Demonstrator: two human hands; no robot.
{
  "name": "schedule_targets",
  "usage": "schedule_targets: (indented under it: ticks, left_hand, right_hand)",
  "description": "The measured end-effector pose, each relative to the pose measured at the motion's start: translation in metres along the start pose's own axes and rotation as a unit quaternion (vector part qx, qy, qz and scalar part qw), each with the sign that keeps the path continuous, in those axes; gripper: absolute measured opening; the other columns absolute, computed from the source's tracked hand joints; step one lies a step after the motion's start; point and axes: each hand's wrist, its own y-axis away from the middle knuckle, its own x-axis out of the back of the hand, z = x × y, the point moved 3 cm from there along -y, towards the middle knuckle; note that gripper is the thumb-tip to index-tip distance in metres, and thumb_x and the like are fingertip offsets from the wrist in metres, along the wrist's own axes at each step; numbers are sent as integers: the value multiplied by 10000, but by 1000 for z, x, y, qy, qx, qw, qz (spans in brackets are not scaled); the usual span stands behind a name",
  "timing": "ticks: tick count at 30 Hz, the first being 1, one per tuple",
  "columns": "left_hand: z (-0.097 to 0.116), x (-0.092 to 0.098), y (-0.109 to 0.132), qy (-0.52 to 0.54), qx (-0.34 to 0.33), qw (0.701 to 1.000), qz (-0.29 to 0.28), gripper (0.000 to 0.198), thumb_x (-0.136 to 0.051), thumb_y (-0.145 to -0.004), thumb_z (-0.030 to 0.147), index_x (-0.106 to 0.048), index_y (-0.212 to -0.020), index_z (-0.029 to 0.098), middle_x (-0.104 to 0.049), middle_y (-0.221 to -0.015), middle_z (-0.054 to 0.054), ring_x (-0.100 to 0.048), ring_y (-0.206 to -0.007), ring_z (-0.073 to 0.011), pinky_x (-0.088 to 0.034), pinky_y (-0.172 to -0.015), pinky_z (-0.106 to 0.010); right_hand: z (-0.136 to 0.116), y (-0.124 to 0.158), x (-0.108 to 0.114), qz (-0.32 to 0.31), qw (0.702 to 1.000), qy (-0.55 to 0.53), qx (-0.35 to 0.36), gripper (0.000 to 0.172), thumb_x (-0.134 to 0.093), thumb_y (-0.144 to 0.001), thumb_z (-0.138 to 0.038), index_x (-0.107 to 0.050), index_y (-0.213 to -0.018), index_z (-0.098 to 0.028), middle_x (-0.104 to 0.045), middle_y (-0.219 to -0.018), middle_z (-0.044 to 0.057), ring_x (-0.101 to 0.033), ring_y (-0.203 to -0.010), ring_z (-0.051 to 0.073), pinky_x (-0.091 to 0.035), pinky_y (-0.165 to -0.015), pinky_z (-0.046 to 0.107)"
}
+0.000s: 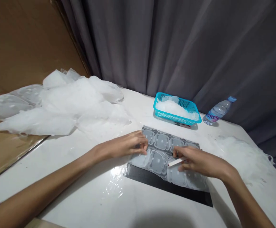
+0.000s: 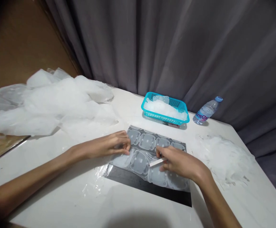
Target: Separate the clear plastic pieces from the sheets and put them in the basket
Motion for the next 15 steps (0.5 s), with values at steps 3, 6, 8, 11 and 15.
schedule_targets:
  ticks: [3,6,8,11,15]
  left_hand:
    - [0,1,4,11,15,999,31,238,-639,-1039,427,-652,-1171,230,-639,-1145,-76,-587,-1083,-249,-471,-965,-368]
    - [-3,3,8,49,52,997,21,482,-744,-954,487,-586,-1345,253,-606,-1298,-99,-591,-1185,-277,-471,-1028,-391]
    - [-5,8,9,72,78,994,-1,486,-733,-947,532,-613,-1334,264,-611,-1329,-95,-596,-1213,-285,-467,-1049,-397]
    - [-6,15,8,107,105,989,-18,306,-592,-1038,513,-732,-1129,256,-638,-1349,-80,-608,-1238,-276,-456,-1081,-399]
    - [-11,16,8,117,104,986,-53,370,-632,-1018,471,-780,-791,220,-601,-1465,-71,-580,-1307,-305,-439,-1120,-430]
  right_hand:
    - [1,21,-7,63,997,-27,30,148,-570,-983,-236,-612,-1121,-268,-678,-1112,49,-644,-1036,240,-491,-885,346]
    - [-12,47,-17,52,996,-48,57,94,-551,-995,-246,-631,-1029,-280,-708,-1066,34,-664,-999,235,-508,-864,339]
    - [-26,64,-28,-11,996,-61,66,111,-620,-948,-215,-662,-1004,-300,-733,-1028,11,-686,-954,223,-525,-832,321]
    - [-42,77,-42,-82,989,-79,91,294,-693,-910,-189,-718,-1148,-360,-771,-1116,-4,-719,-1019,223,-538,-861,308]
    - [-47,55,-38,-21,985,-106,132,136,-597,-1022,-290,-733,-1021,-297,-768,-1031,10,-718,-959,203,-520,-860,304]
